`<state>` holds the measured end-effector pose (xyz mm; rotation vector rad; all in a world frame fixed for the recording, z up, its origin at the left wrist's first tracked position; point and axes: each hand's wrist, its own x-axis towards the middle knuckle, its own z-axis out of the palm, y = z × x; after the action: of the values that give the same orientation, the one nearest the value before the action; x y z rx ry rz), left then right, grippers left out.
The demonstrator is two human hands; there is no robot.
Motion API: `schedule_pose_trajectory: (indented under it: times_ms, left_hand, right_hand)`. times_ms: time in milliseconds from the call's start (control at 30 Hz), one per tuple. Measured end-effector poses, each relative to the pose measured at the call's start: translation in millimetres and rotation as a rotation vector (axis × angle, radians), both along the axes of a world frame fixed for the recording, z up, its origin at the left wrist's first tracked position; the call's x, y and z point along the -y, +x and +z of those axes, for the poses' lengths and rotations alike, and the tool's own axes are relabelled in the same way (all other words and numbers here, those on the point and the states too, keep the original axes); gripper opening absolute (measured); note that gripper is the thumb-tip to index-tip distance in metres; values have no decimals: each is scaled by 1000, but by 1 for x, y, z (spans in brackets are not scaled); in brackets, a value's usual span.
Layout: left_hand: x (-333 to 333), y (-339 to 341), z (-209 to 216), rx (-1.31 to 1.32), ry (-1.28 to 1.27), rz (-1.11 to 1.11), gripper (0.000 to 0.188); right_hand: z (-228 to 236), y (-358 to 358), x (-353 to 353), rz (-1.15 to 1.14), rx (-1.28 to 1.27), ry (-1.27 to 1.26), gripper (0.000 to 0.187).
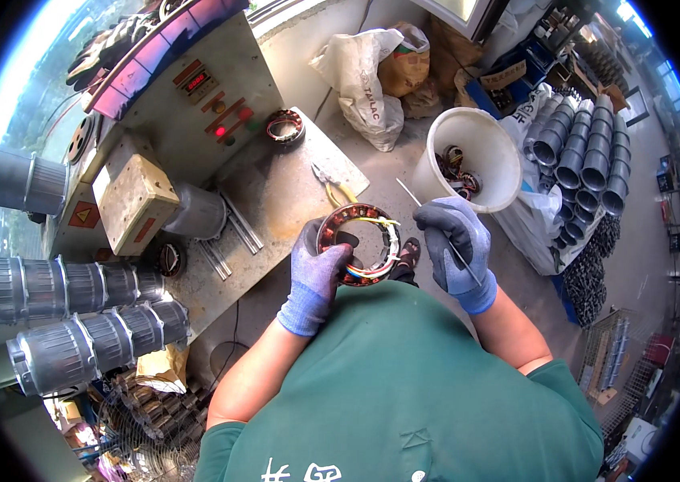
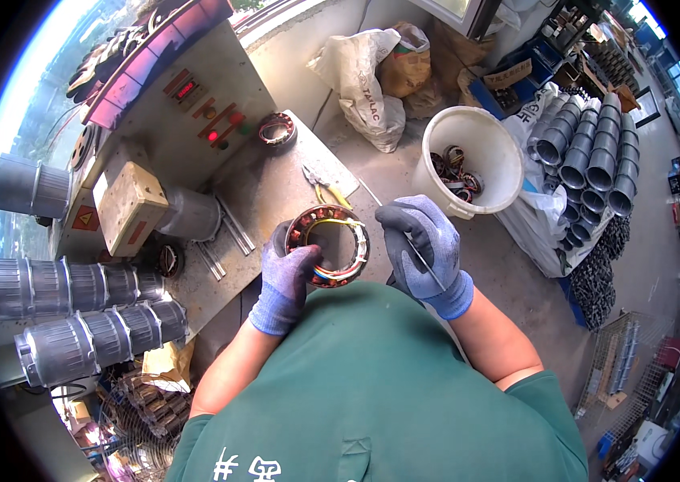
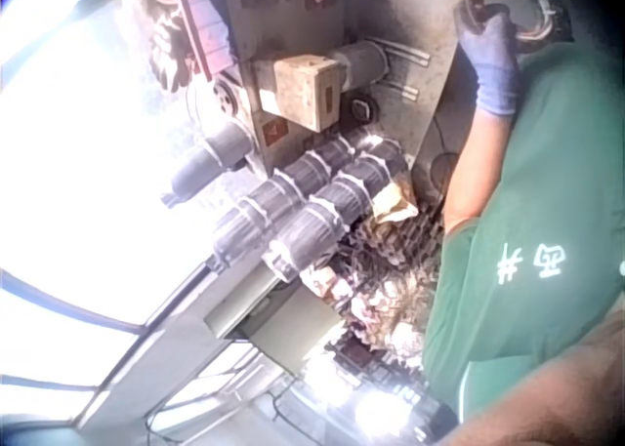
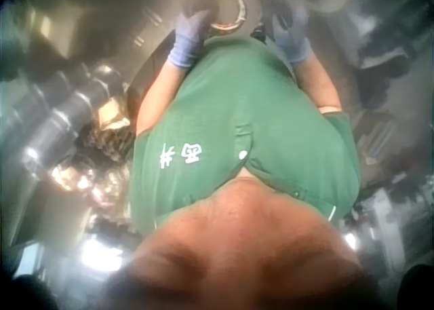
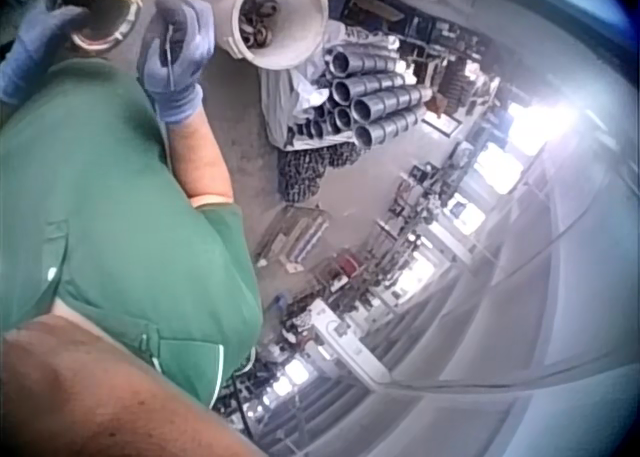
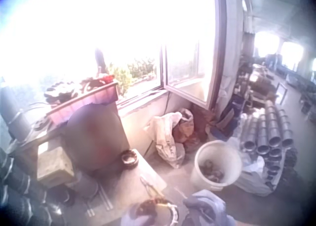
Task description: The person uses pliers to pull wires through a stator at a workstation and then places stacks of metal housings onto a machine before continuing to thread wires through another stator.
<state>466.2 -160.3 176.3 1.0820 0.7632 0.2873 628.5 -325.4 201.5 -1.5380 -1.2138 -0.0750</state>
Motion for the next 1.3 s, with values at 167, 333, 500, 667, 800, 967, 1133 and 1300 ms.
schedule_pose_trajectory:
  times_ms: [167,333,500,667,800,967,1133,1300]
  left_hand:
    - [5,-2,0,49,101,6,49]
    - [11,-1,7,37,121,5,48]
    - [13,-3,-5,36,152,13,49]
    - [19,-4,8,34,70,-4,47]
    - [20,-5,-1,12,74,-11,44]
    - [18,-8,-11,-2,111,-25,43]
    - [18,-7,-15,2,271,-1,45]
    - [15,-8,-22,-31,680,-39,47]
  right_hand:
    - [9,-6,7,92,-86,-105,22]
    - [12,-8,6,103,-57,-138,20]
    - [12,-8,10,122,-46,-156,21]
    - [5,-10,12,110,-12,-181,26]
    - [2,-16,12,-7,134,-2,31]
    - [5,-9,19,-10,37,-35,28]
    - [8,-17,17,-2,-48,-111,25]
    - [-5,-13,9,-61,-85,-187,29]
